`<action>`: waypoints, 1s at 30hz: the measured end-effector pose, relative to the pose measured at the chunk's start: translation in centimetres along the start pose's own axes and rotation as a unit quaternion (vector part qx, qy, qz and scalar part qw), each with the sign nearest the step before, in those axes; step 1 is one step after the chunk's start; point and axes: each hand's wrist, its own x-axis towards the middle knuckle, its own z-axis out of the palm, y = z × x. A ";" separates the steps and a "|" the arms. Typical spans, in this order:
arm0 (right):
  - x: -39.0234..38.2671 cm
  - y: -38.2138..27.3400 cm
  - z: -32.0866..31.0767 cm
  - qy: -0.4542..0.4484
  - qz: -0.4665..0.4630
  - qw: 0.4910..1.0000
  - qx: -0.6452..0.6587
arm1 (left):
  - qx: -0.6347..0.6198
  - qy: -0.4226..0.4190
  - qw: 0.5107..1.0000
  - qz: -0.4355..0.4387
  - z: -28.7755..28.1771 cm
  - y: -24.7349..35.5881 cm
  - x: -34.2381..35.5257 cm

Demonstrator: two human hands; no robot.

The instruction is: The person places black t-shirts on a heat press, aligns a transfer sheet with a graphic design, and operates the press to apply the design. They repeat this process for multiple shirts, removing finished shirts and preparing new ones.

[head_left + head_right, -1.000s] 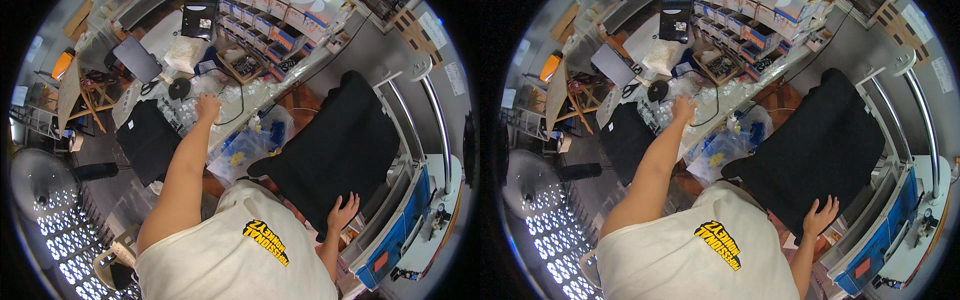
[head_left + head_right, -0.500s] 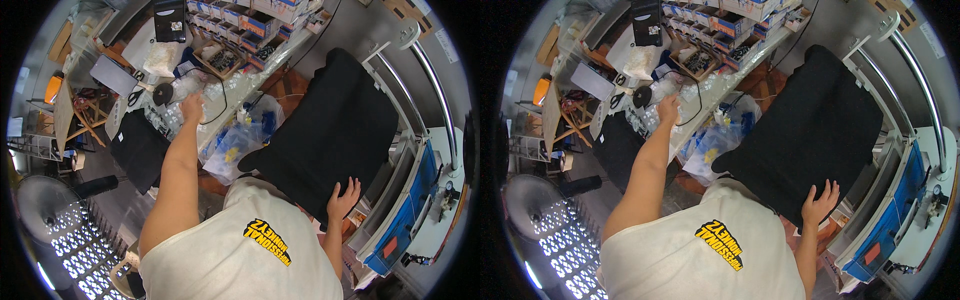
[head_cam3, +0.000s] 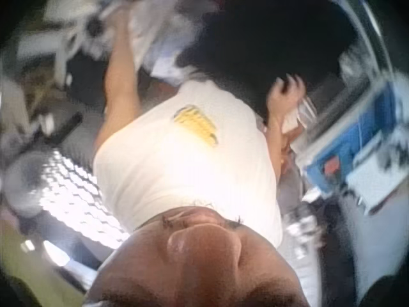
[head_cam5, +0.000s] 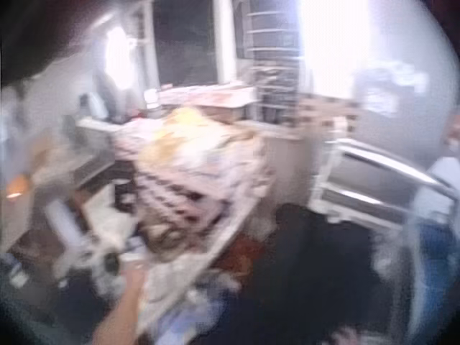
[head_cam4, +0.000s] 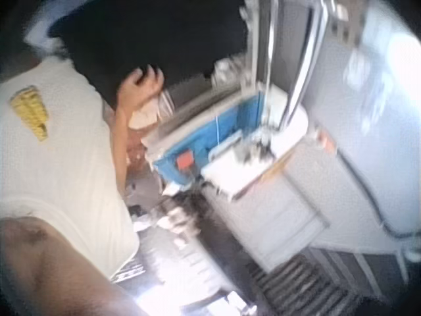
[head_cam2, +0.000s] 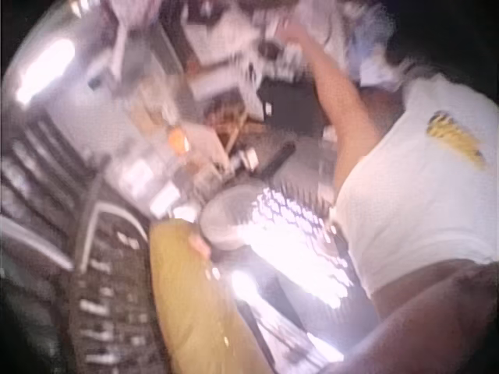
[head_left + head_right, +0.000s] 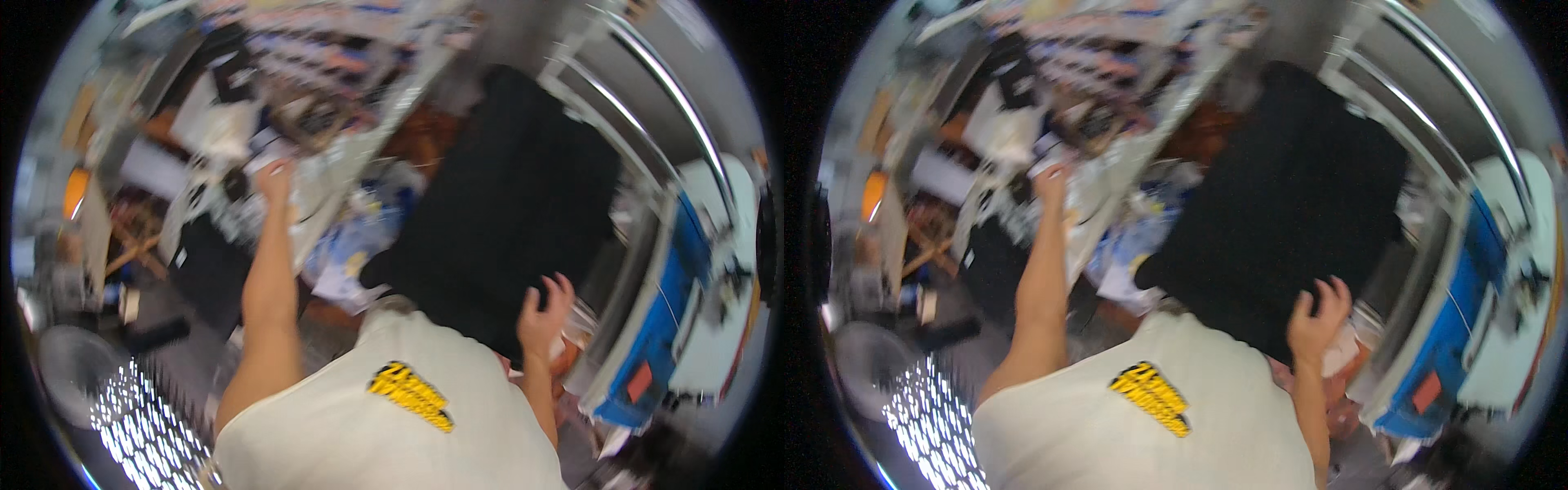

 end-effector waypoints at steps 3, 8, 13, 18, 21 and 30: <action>2.4 -2.2 0.2 0.003 -0.002 0.983 0.183 | -0.362 -0.220 0.884 -0.198 1.1 14.3 -5.0; 6.0 -1.6 1.0 -0.086 0.179 0.899 0.390 | -0.503 -0.518 0.615 -0.317 4.7 35.8 -22.7; 9.9 2.5 -0.5 -0.100 0.276 0.837 0.462 | -0.531 -0.528 0.513 -0.421 9.0 41.3 -28.1; 14.9 7.8 -1.6 -0.076 0.262 0.924 0.266 | -0.324 -0.383 0.832 0.236 16.9 45.2 -23.0; 17.3 9.2 -1.3 -0.070 0.253 0.951 0.163 | -0.168 -0.316 0.824 0.439 25.0 47.8 -17.1; 22.5 11.5 1.8 -0.020 0.210 0.970 0.122 | 0.164 -0.501 0.714 0.460 35.3 54.2 -10.1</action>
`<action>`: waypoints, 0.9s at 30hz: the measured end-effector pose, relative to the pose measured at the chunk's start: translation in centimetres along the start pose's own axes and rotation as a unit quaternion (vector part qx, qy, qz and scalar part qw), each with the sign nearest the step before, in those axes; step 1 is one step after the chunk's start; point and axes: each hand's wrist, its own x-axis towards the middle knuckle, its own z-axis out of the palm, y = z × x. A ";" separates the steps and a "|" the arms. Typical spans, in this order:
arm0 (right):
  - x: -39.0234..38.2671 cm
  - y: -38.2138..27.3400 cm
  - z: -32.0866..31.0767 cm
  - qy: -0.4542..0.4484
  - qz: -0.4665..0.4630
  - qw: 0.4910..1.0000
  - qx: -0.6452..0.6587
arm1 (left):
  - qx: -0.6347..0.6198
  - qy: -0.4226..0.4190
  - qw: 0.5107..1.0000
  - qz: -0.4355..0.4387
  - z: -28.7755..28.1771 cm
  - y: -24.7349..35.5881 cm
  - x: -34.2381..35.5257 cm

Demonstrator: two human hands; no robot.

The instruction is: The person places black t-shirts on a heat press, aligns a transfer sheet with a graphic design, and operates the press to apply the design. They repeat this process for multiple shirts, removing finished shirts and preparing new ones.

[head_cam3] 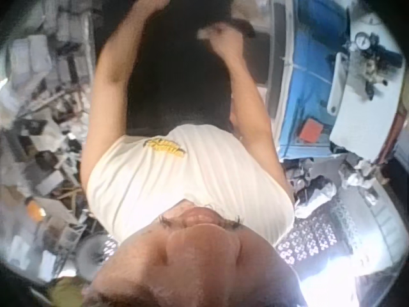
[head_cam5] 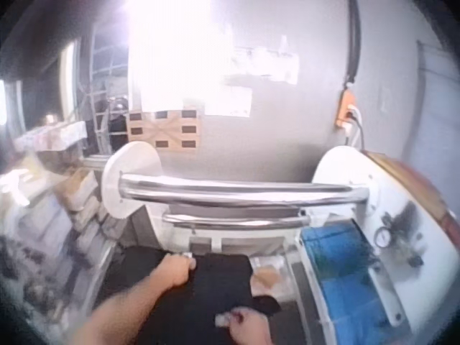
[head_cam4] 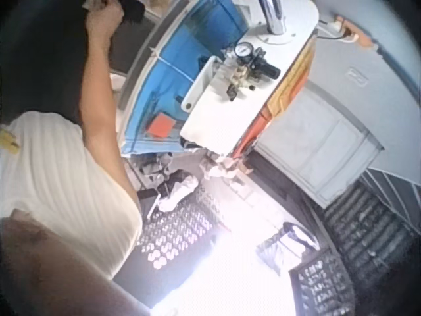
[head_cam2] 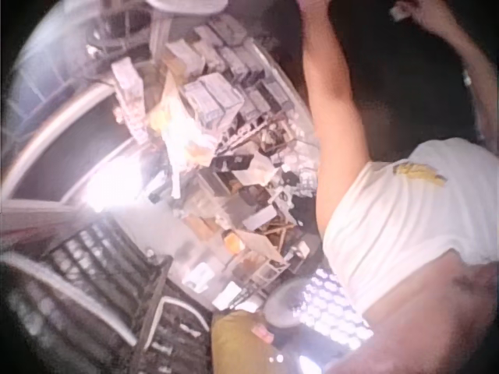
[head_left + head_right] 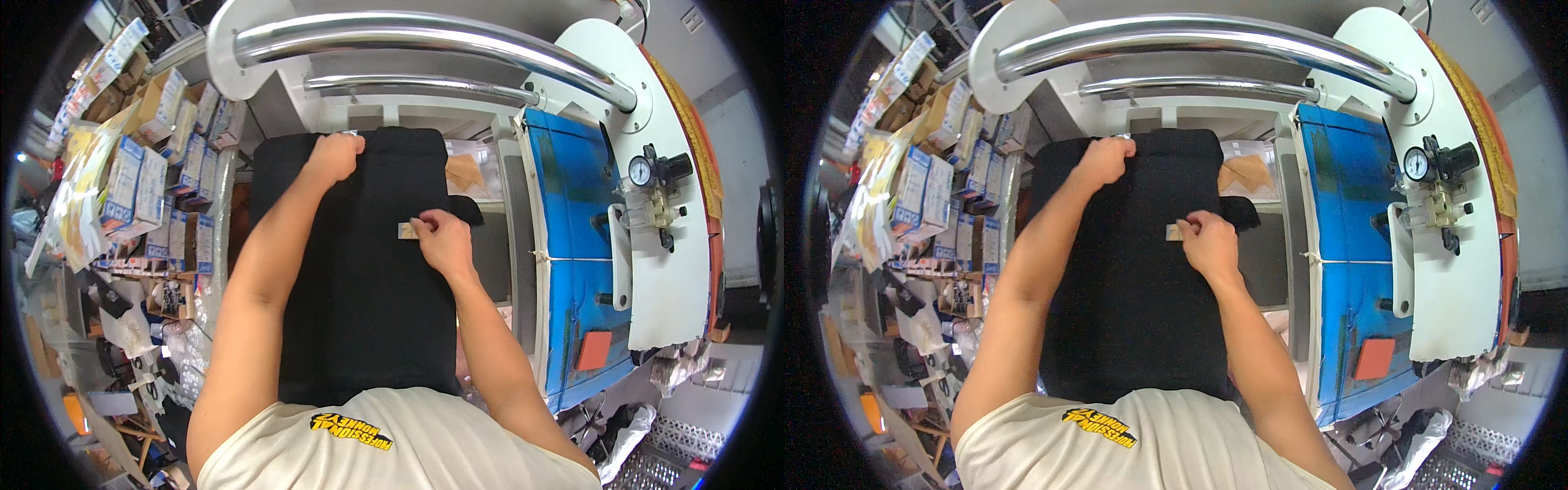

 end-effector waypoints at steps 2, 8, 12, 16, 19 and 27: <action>1.5 1.2 0.1 0.085 -0.020 0.996 -0.006 | 0.053 -0.016 0.998 0.016 -2.6 2.8 0.4; 5.6 9.5 2.3 -0.101 0.265 0.782 0.555 | -0.033 0.089 0.985 0.143 2.2 9.1 2.5; 4.0 4.6 -0.4 -0.016 0.190 0.971 0.142 | -0.118 0.025 0.989 0.085 1.4 7.7 3.1; -2.2 3.0 0.1 0.026 -0.143 0.986 -0.085 | -0.189 0.258 0.936 0.146 2.4 5.5 0.9; -5.4 1.6 0.8 0.015 -0.168 0.963 -0.211 | -0.228 0.329 0.912 0.090 2.3 4.2 -4.6; -1.7 0.9 3.4 0.025 -0.138 0.956 -0.256 | -0.107 0.299 0.942 0.106 5.9 8.9 -14.2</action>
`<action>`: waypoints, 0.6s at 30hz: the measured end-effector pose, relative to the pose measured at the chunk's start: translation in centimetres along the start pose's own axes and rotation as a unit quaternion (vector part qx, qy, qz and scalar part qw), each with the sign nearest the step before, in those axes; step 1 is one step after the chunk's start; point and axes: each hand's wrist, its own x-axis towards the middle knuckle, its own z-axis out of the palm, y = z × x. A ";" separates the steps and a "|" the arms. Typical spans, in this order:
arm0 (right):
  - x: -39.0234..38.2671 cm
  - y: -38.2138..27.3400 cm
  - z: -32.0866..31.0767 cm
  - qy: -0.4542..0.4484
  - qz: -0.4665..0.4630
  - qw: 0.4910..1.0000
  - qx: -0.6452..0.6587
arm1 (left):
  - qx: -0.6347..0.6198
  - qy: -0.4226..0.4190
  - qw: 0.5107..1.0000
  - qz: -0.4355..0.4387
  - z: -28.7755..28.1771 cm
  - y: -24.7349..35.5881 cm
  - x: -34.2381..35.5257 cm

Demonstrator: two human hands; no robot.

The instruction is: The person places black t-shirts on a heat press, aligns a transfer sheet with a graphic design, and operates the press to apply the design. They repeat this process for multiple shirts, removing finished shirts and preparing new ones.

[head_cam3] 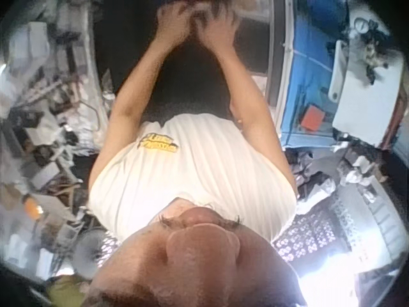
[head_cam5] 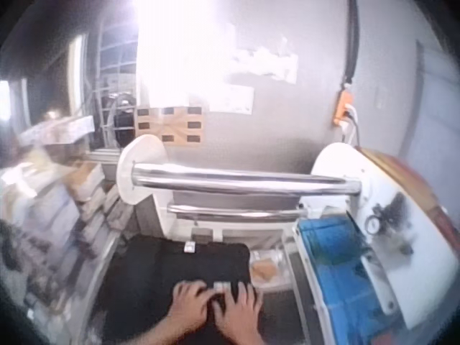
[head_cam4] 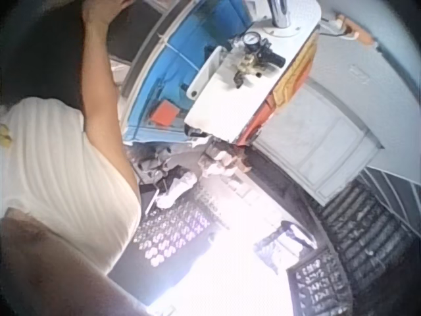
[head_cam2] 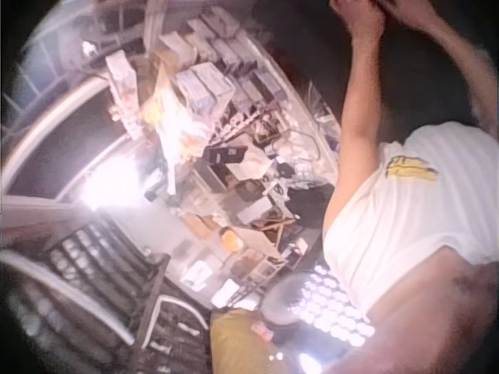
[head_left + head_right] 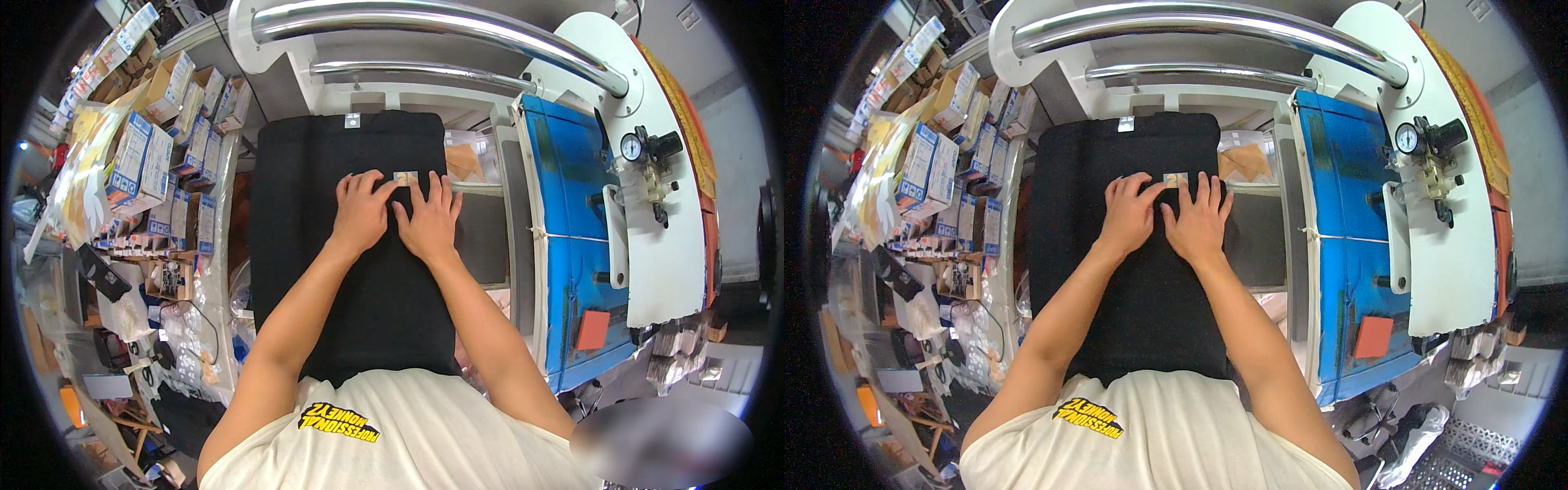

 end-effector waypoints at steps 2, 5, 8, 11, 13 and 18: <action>0.4 -0.1 0.1 -0.004 0.010 1.000 0.000 | 0.035 -0.013 0.999 -0.007 0.4 0.5 -0.1; 0.6 0.1 -1.0 0.038 0.048 0.997 0.056 | 0.049 -0.020 0.999 -0.014 0.7 0.3 -0.6; 0.7 2.9 -0.3 0.103 0.018 0.986 0.130 | 0.049 -0.018 0.999 -0.009 0.9 0.3 -0.6; 0.3 2.4 0.1 0.074 -0.020 0.990 0.119 | 0.053 -0.020 0.998 -0.010 1.3 0.0 -0.8; 0.0 1.7 0.5 0.057 -0.024 0.997 0.048 | 0.059 -0.020 0.998 -0.012 1.0 0.0 -0.8; -0.1 1.3 0.1 0.006 -0.020 0.999 0.026 | 0.065 -0.012 0.998 -0.021 0.7 0.1 -1.1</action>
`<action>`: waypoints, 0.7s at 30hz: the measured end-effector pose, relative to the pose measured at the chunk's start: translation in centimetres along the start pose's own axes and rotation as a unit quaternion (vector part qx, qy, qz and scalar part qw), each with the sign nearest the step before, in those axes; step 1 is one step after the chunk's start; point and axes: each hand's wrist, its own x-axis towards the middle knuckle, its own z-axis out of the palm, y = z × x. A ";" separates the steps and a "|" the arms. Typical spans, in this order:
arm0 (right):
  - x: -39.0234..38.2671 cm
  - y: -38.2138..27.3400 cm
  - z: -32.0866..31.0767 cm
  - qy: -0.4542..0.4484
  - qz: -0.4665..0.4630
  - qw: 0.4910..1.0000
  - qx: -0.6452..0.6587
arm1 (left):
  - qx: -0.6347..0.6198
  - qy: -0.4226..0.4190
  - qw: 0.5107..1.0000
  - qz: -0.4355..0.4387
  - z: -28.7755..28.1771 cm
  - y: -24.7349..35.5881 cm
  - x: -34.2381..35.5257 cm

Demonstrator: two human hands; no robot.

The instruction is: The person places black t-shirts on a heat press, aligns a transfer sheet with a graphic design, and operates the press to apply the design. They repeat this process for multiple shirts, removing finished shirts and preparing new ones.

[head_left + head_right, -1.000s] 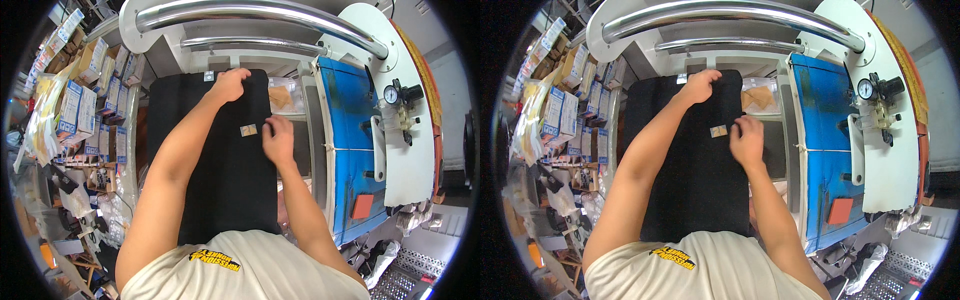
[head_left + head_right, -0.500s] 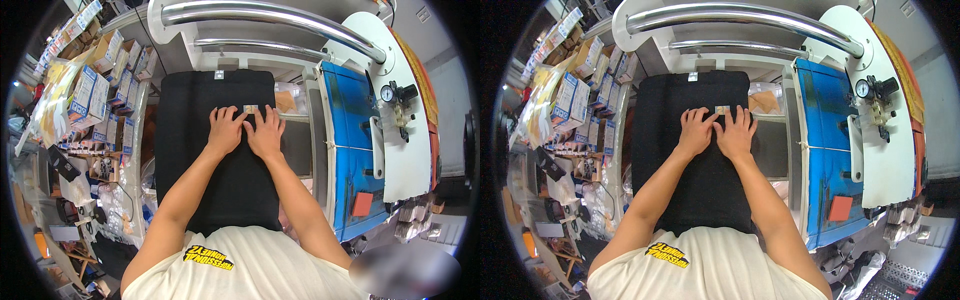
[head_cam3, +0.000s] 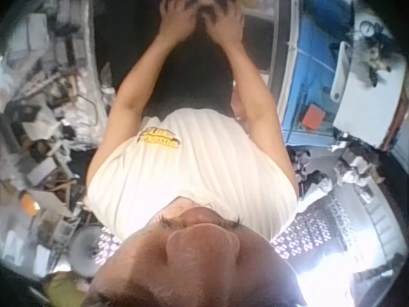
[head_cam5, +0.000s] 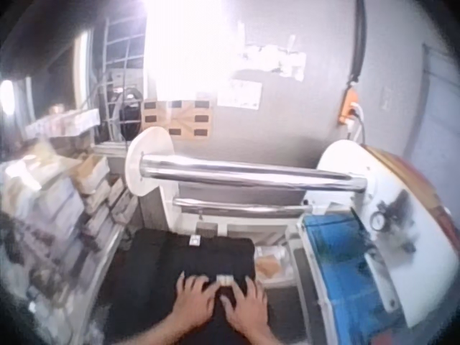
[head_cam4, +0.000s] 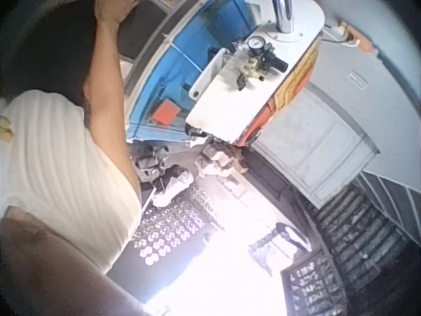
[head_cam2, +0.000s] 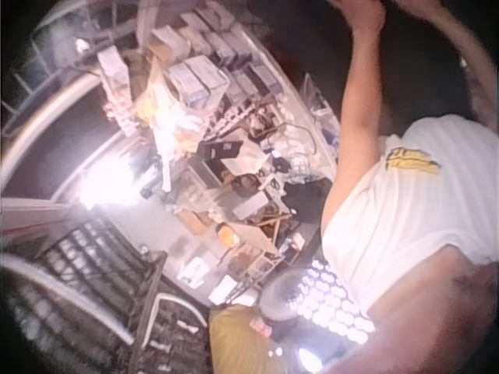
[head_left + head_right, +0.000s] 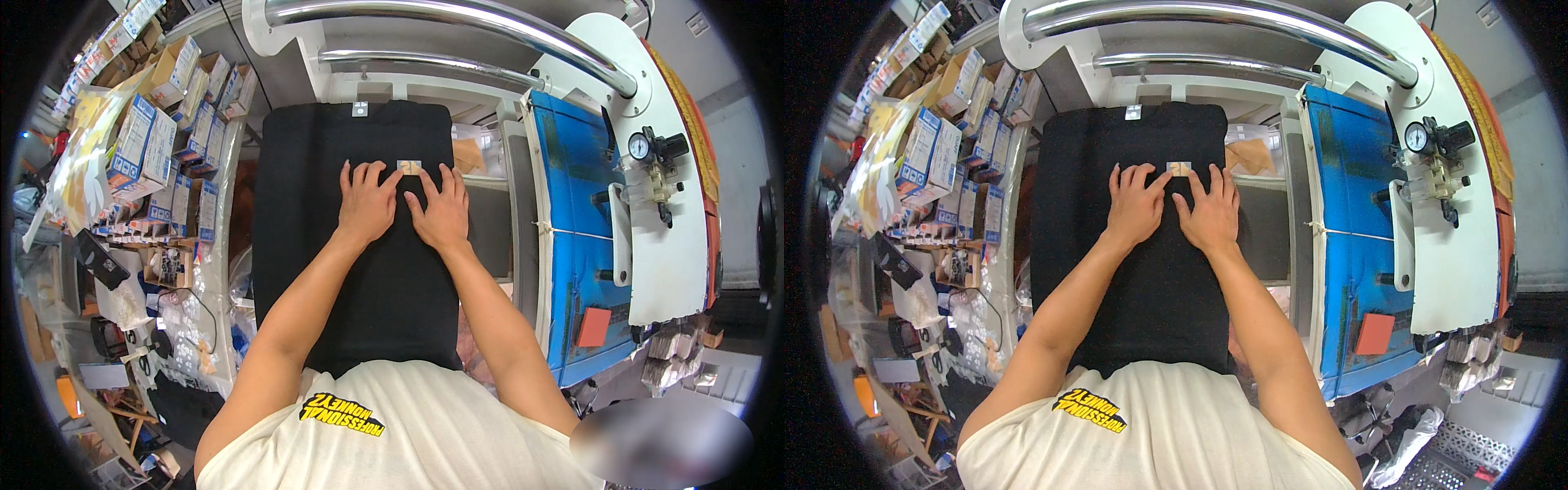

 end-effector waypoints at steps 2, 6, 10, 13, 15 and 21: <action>0.0 -0.1 -0.1 -0.003 0.002 1.000 0.003 | 0.001 0.006 1.000 -0.001 -0.1 -0.1 0.0; -0.1 -0.3 -0.1 0.000 0.004 1.000 0.013 | -0.003 0.007 1.000 -0.003 -0.1 0.0 -0.2; -0.2 -0.3 -0.1 0.002 -0.003 1.000 0.012 | -0.007 0.012 1.000 -0.003 0.0 -0.1 -0.3; -0.3 -0.2 -0.1 0.005 -0.006 1.000 0.009 | -0.012 0.012 1.000 -0.002 -0.1 -0.1 -0.3; -0.3 -0.2 -0.1 0.007 -0.007 1.000 0.009 | -0.012 0.013 1.000 -0.003 -0.2 -0.1 -0.3; -0.3 -0.1 -0.1 0.007 -0.007 1.000 0.012 | -0.016 0.013 1.000 -0.005 -0.2 -0.1 -0.2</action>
